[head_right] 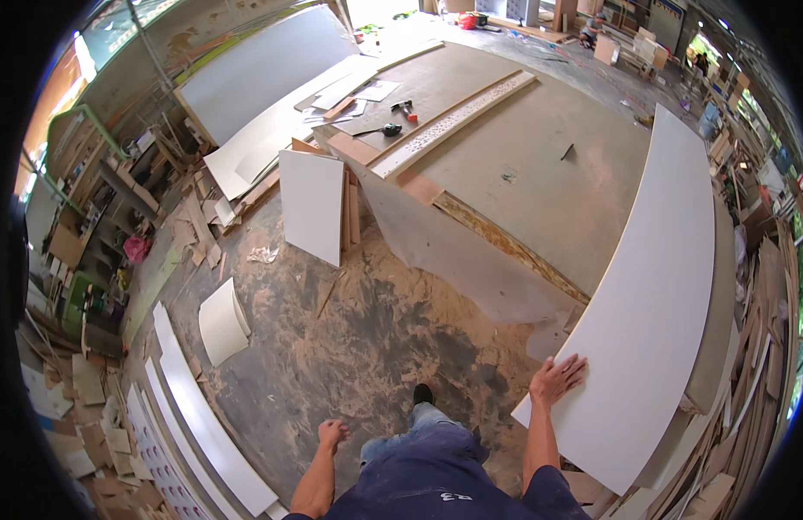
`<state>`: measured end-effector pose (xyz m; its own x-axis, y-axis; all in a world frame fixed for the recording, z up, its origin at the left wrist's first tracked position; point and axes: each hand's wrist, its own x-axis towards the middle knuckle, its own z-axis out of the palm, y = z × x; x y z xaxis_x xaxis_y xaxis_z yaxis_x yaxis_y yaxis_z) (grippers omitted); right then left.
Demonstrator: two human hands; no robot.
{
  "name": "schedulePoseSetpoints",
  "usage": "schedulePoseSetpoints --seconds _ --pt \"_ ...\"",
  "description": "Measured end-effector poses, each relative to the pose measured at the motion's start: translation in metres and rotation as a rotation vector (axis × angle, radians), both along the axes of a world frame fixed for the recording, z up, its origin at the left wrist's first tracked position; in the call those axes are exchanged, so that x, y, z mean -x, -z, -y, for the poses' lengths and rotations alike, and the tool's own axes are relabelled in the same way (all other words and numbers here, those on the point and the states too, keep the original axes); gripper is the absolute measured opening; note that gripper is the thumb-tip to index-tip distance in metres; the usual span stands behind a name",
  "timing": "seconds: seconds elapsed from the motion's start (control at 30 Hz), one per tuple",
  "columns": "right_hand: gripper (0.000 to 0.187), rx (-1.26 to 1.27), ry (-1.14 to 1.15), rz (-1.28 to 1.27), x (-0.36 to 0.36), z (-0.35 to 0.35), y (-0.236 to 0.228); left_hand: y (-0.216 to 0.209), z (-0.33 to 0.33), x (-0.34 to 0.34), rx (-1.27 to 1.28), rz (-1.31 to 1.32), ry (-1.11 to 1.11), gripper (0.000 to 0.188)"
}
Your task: The person measures a large wooden board using a tape measure, then uses a hammer to drive nails into a smaller wooden strip on top of the board before moving several other wooden boards around the workshop.
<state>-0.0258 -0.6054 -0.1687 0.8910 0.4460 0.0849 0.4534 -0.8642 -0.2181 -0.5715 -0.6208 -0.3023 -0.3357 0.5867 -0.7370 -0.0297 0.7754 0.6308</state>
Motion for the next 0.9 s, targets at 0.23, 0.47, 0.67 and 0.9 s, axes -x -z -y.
schedulePoseSetpoints --seconds 0.23,0.47,0.67,0.9 --pt "0.074 0.046 0.008 0.088 0.013 -0.032 -0.003 0.021 0.025 0.071 0.247 -0.174 0.14 0.026" --pt "0.083 0.232 0.082 0.194 0.02 -0.052 -0.017 0.071 -0.099 0.075 0.524 -0.253 0.555 0.022" --pt "0.095 0.313 0.369 0.298 0.039 -0.068 -0.003 0.078 -0.343 0.09 0.334 0.087 0.312 0.02" --pt "0.104 0.356 0.611 0.218 0.034 -0.115 -0.003 0.016 -0.529 0.024 0.273 0.035 0.455 0.027"
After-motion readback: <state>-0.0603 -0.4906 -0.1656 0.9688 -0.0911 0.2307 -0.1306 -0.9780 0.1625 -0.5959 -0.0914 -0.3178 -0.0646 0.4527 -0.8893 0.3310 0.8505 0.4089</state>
